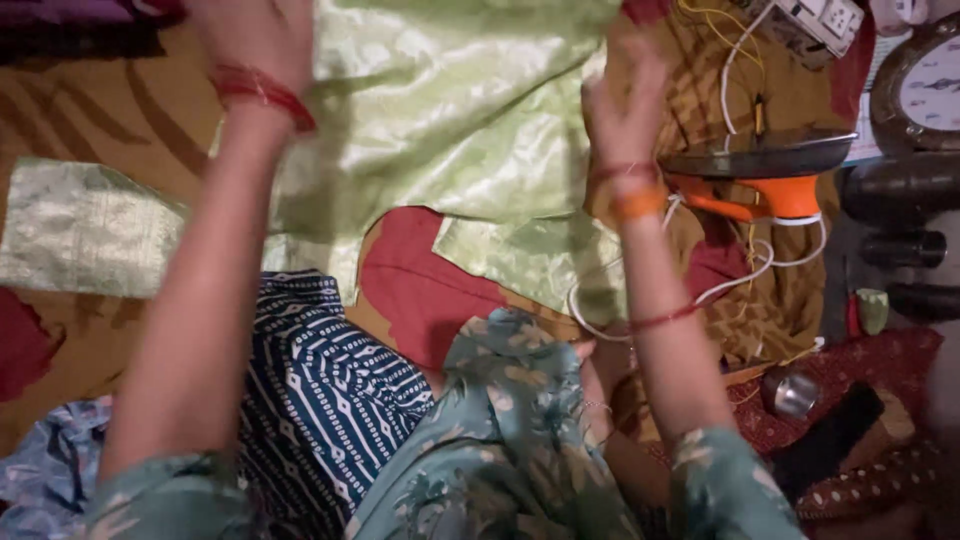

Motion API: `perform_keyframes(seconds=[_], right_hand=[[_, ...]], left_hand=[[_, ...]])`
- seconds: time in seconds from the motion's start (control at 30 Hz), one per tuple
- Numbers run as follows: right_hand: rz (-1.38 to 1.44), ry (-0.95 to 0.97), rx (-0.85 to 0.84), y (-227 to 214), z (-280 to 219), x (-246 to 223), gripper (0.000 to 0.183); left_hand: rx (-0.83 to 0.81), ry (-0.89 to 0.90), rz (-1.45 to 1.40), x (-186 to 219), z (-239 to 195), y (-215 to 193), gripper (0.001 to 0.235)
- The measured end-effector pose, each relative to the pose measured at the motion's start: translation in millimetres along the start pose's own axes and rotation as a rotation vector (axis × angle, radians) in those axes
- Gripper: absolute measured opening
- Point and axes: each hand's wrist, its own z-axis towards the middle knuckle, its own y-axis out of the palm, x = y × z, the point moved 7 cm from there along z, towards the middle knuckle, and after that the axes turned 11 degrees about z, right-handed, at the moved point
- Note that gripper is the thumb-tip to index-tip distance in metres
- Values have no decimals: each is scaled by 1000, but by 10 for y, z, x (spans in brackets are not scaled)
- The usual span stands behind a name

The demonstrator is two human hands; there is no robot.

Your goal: The recorder is ironing a light green fabric on a bed-like surface.

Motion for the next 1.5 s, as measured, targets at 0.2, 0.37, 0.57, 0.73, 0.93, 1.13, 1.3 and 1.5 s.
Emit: perform_keyframes(seconds=[0.2,0.37,0.57,0.73,0.93,1.13,1.3,1.5], right_hand=[[-181,-151,-478,986,-1398,-783,43],[-282,-141,-656,1083,-1840,-1020,52],[-427,-252,-637,948,-1948,-905,27],[-320,-88,-431,757,-1758,-1105,16],[-328,-321,-552,796,-1782,-1707,22],[-520,-196,-329,456,-1944,-1360,37],[-786,9,-128,-283,-1999,-462,28],[-800,247,210,-878,-1068,-88,16]], left_hand=[[-101,156,44,839,-1064,232,50],[-507,86,109,887,-1747,598,79],[-660,81,262,945,-1996,459,92],[-620,-101,-47,1094,-2097,217,65],[-219,234,-135,1638,-1903,-249,65],[-470,96,-28,1590,-1929,138,15],[-276,-213,-256,1369,-1928,-190,26],[-379,-396,-251,1373,-2200,40,23]])
